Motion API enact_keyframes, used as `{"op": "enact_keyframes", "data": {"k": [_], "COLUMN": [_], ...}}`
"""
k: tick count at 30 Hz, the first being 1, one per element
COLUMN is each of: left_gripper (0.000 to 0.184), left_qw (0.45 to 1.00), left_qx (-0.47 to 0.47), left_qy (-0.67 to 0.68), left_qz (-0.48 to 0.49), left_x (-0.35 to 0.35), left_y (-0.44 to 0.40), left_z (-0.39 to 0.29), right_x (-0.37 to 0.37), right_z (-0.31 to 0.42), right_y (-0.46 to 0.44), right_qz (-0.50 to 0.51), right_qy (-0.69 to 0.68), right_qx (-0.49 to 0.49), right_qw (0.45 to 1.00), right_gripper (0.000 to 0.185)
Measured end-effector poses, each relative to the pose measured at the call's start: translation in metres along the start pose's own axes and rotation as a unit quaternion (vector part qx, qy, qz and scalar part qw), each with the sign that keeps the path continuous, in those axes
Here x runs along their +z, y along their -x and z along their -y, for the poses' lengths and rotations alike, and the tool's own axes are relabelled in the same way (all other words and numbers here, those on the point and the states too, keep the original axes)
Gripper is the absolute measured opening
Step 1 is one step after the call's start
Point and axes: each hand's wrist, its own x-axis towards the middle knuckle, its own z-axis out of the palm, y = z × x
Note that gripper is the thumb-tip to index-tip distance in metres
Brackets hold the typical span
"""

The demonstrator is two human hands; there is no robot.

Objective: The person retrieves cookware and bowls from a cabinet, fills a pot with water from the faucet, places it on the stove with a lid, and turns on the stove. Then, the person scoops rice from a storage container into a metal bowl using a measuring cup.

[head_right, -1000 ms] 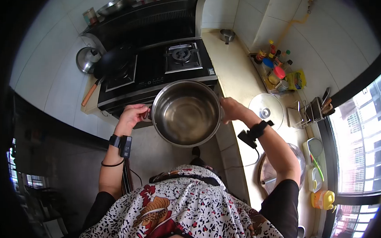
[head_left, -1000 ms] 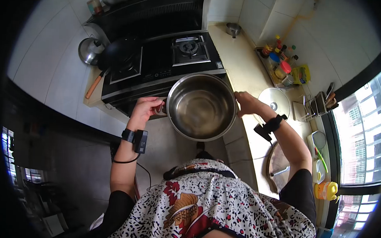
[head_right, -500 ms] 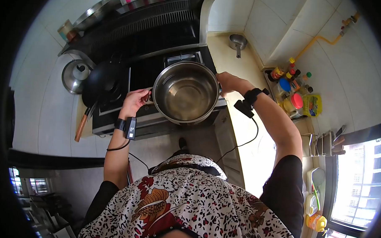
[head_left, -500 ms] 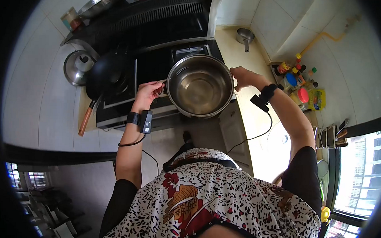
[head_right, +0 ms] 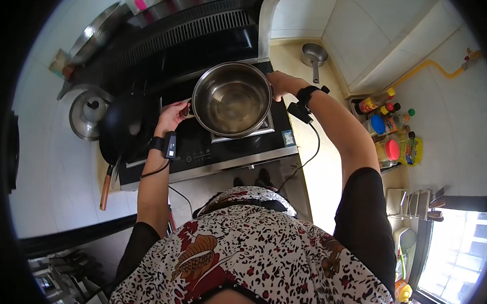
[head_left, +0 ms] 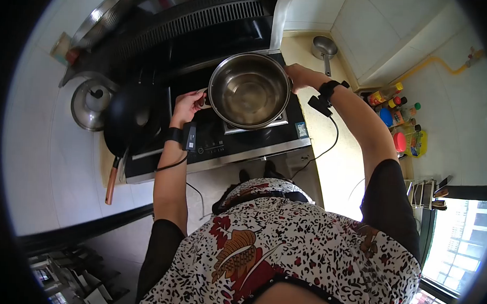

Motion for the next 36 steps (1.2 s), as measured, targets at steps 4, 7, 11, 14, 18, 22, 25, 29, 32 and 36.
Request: {"op": "enact_keyframes", "data": {"k": [4, 7, 11, 14, 18, 22, 25, 29, 32, 36], "left_gripper": [0.012, 0.01, 0.013, 0.015, 0.02, 0.024, 0.027, 0.038, 0.075, 0.079], "left_qw": [1.0, 1.0, 1.0, 0.998, 0.996, 0.996, 0.997, 0.998, 0.995, 0.997], "left_qx": [-0.016, -0.025, -0.022, -0.038, -0.047, -0.039, -0.041, -0.029, -0.059, -0.02], "left_qy": [0.008, 0.011, 0.018, 0.015, 0.032, 0.062, 0.059, 0.061, 0.077, 0.073], "left_qz": [-0.01, -0.006, -0.011, -0.048, -0.066, -0.045, -0.023, 0.009, -0.027, 0.024], "left_x": [-0.001, -0.005, -0.01, -0.001, 0.007, 0.002, -0.007, -0.019, 0.002, 0.016], "left_y": [-0.02, -0.035, -0.058, -0.058, -0.06, -0.071, -0.084, -0.084, -0.054, -0.033], "left_z": [-0.005, -0.001, 0.006, -0.001, -0.007, -0.004, 0.001, 0.01, 0.009, 0.039], "right_x": [-0.005, 0.004, 0.012, 0.01, 0.001, -0.006, -0.007, 0.013, 0.046, 0.106], "right_z": [-0.005, -0.023, -0.045, -0.045, -0.046, -0.047, -0.044, -0.053, -0.076, -0.082], "right_y": [-0.017, -0.034, -0.059, -0.066, -0.071, -0.068, -0.065, -0.056, -0.048, -0.036], "right_qz": [-0.003, 0.001, 0.036, 0.029, 0.038, 0.032, 0.0, -0.126, -0.188, -0.14], "right_qy": [-0.003, 0.001, -0.028, -0.034, -0.037, -0.082, -0.054, -0.109, -0.226, -0.638], "right_qx": [-0.012, -0.031, -0.01, -0.006, 0.009, 0.022, 0.007, 0.024, 0.091, 0.11], "right_qw": [1.0, 1.0, 0.999, 0.999, 0.999, 0.996, 0.999, 0.986, 0.952, 0.75], "right_gripper": [0.062, 0.057, 0.056, 0.057, 0.058, 0.057, 0.065, 0.086, 0.093, 0.066]}}
